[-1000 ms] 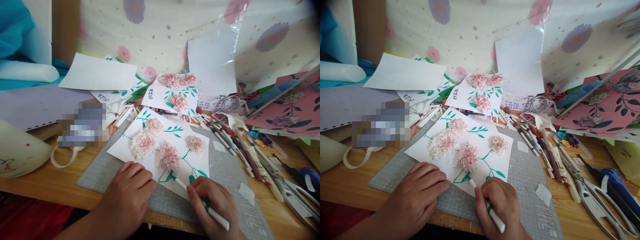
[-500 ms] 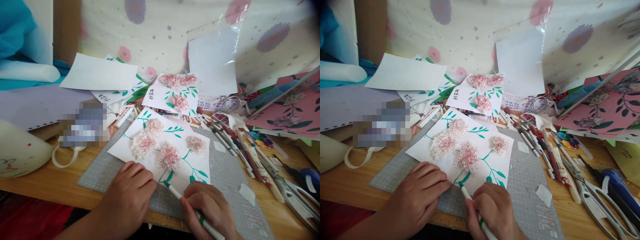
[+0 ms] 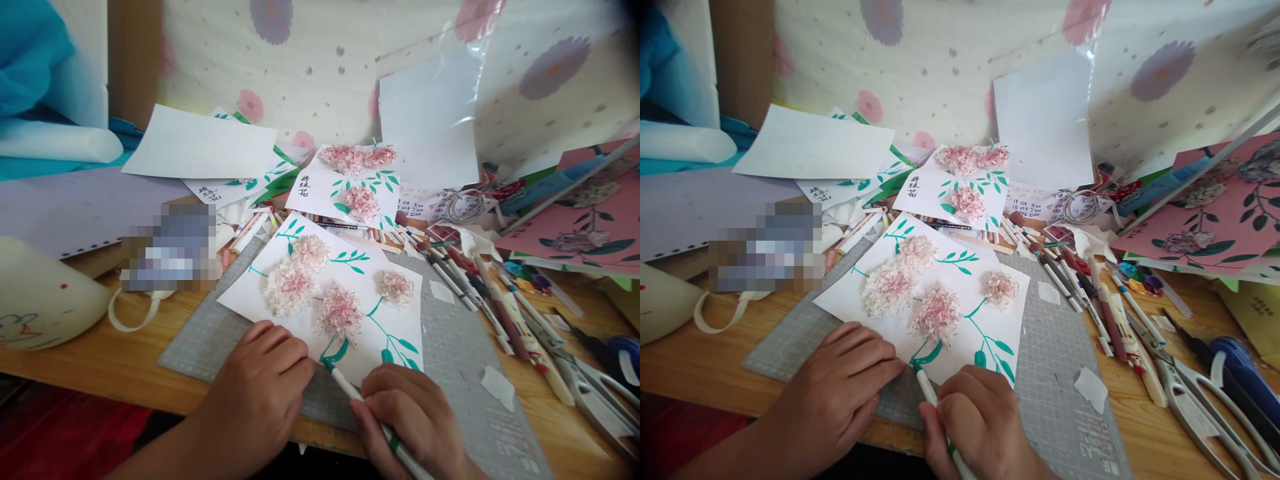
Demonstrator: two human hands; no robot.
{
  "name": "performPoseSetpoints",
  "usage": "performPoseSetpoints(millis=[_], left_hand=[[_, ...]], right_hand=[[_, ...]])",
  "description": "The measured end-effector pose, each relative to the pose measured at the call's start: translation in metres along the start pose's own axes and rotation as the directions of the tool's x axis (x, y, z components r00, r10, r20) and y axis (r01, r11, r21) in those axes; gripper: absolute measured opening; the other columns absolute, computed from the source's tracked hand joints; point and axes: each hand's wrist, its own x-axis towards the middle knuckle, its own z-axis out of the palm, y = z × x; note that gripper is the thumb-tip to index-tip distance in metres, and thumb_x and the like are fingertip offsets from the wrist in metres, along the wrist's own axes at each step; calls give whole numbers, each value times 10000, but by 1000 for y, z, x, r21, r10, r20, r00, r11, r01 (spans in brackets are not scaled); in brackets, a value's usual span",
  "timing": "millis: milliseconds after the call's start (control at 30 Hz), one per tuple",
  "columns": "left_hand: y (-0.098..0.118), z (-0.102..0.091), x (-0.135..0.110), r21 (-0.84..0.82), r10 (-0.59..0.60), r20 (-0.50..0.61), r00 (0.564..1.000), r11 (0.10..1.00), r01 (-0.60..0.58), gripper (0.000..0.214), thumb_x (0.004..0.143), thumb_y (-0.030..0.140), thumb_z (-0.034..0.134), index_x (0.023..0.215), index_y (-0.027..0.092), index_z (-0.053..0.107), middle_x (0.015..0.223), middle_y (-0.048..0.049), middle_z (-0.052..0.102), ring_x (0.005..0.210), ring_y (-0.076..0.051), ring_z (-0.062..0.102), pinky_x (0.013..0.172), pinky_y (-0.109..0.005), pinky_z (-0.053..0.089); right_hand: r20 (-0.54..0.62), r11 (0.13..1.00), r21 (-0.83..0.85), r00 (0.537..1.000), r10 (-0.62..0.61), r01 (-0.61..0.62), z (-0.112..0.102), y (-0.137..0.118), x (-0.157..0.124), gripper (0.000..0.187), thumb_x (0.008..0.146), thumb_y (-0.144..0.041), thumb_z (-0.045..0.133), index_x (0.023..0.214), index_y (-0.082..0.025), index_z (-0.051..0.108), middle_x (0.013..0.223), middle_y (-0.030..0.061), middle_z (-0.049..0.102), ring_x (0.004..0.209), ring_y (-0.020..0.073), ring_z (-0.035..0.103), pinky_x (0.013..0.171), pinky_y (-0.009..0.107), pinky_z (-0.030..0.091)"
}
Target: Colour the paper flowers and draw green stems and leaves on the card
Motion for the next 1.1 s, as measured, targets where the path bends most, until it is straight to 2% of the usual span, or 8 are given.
performPoseSetpoints(millis=[267,500,700,867,1100], left_hand=[[0,2,2,9,5,-22,1000,1000,-5,313,839,5,381,900,169,641,792,-35,565,751,-218,472,722,-405,321],[-1,3,1,7,12,-17,1000,1000,-12,314,856,16,374,915,171,640,806,-41,572,753,-222,478,728,-415,325],[0,2,2,11,12,-32,999,1000,-11,322,858,9,382,918,174,653,804,-41,583,749,-218,488,724,-410,329],[0,3,-1,1,17,-43,999,1000,-17,312,852,10,385,903,168,648,801,-40,576,744,-215,479,719,-413,331],[-1,3,2,-5,-5,-15,1000,1000,5,326,867,17,359,909,181,637,798,-42,564,754,-223,480,720,-438,336]], right_hand=[[-29,999,-27,999,-39,38,0,0,3,205,803,-7,568,831,-199,503,620,19,643,502,147,607,455,239,463],[11,999,-15,999,-45,45,0,-2,5,217,803,5,544,809,-205,491,607,14,629,481,137,566,438,241,437],[-58,999,-21,998,31,-32,-3,0,-3,249,785,33,555,760,-204,486,599,9,622,488,136,586,452,241,444],[-70,995,-27,993,98,-100,-8,1,-8,243,814,26,570,781,-203,494,622,15,628,528,143,614,483,247,476],[-12,1000,13,1000,-8,8,-3,0,3,217,790,11,577,838,-193,518,622,30,645,491,150,608,437,244,467]])
